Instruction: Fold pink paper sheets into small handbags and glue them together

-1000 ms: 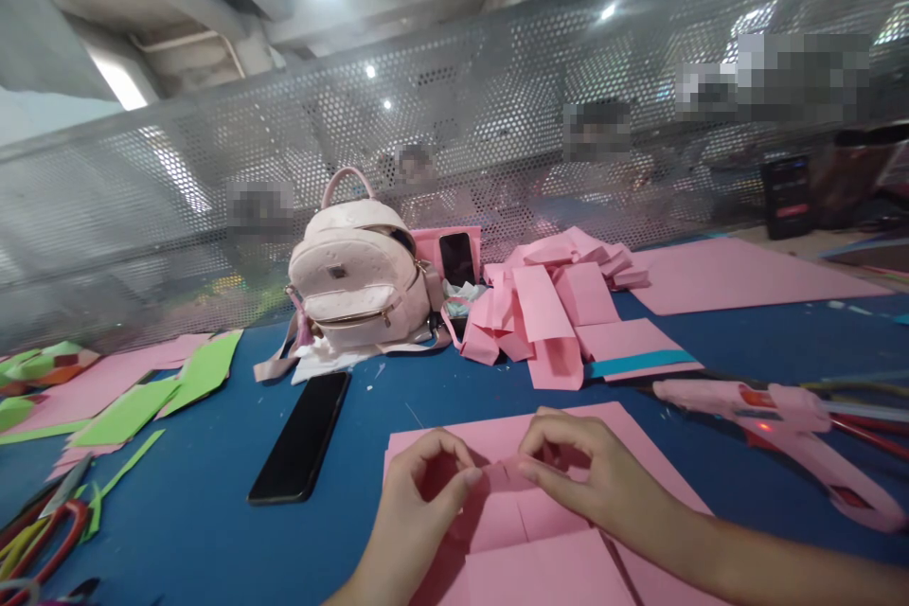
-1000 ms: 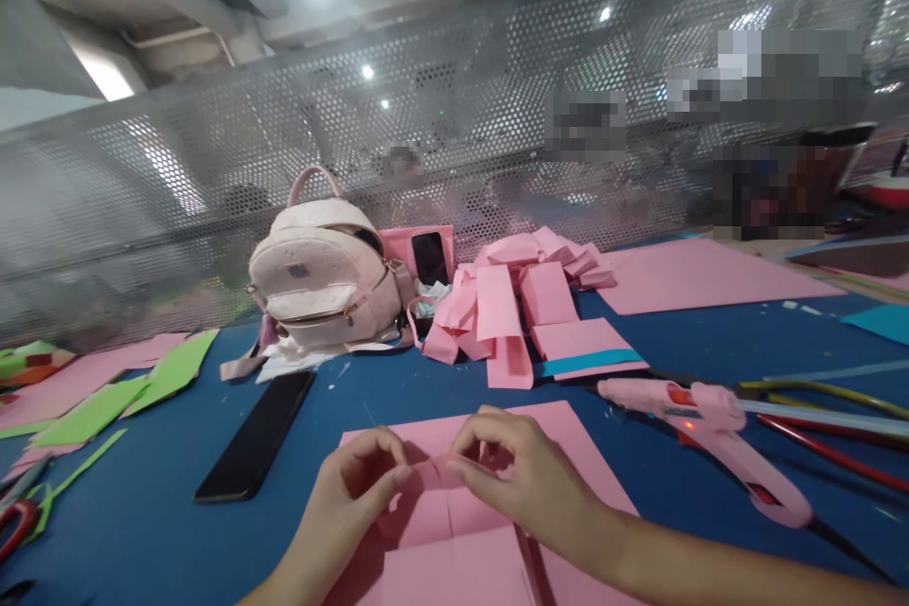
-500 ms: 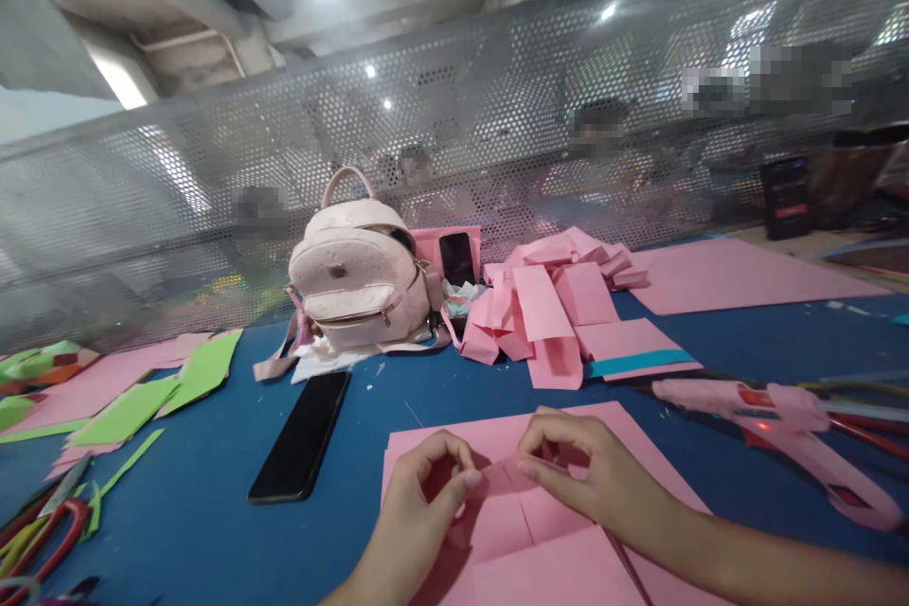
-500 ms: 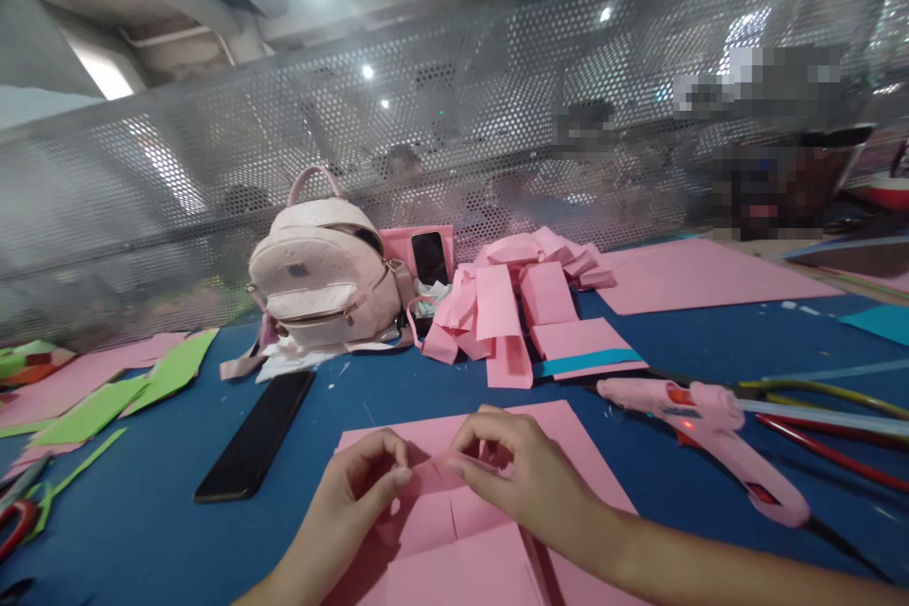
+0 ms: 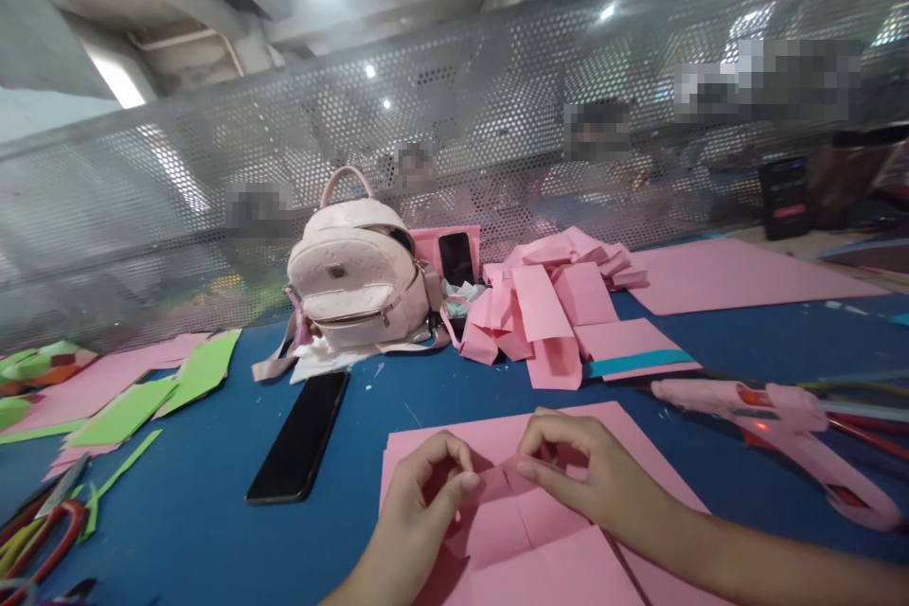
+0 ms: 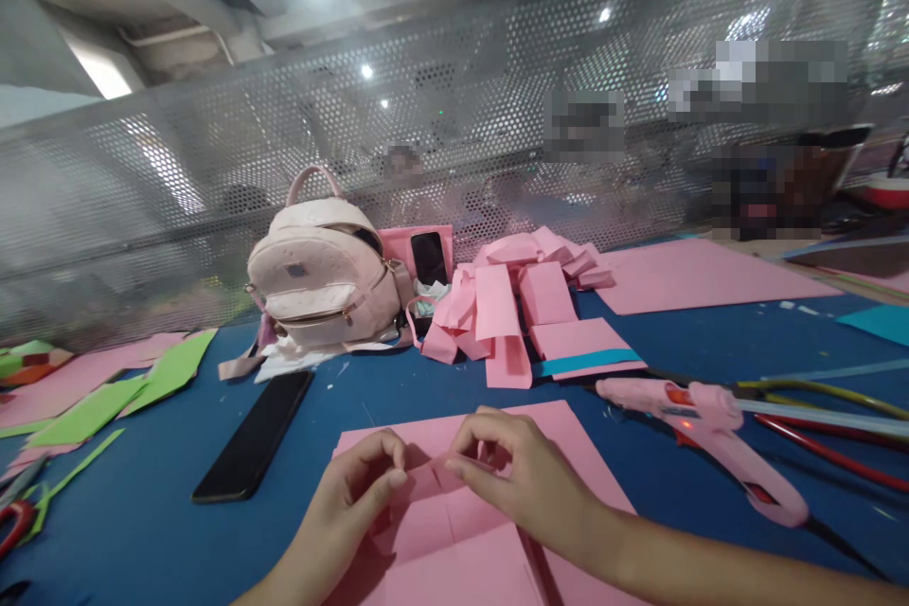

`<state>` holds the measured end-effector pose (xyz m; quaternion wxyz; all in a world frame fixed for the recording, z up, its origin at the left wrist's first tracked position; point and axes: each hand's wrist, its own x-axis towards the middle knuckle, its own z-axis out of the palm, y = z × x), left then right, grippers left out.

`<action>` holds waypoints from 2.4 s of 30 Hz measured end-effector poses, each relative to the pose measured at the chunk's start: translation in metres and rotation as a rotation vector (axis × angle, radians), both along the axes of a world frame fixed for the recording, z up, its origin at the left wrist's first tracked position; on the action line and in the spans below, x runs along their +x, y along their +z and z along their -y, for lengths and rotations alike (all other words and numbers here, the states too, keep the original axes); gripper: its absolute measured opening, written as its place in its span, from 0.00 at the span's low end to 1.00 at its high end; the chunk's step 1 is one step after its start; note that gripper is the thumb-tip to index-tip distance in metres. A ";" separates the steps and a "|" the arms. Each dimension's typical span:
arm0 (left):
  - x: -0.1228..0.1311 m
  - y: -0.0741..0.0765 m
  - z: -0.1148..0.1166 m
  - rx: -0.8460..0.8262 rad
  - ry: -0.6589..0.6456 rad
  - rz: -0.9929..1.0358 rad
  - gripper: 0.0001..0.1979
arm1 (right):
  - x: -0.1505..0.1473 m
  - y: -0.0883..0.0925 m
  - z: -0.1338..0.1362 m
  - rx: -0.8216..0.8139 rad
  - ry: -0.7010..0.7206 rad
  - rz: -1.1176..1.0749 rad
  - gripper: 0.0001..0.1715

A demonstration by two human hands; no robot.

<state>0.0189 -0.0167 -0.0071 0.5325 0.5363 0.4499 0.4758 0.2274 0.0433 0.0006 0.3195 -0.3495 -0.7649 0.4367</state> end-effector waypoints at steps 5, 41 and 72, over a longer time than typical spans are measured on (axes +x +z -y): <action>0.000 0.002 0.001 0.003 -0.006 0.003 0.14 | 0.000 0.001 0.001 -0.007 0.005 0.007 0.12; -0.003 0.003 -0.005 0.170 0.320 -0.018 0.09 | 0.002 -0.002 -0.004 -0.007 -0.023 -0.027 0.14; 0.009 0.005 0.001 0.221 0.165 -0.242 0.05 | -0.003 0.003 0.004 0.083 0.068 -0.014 0.12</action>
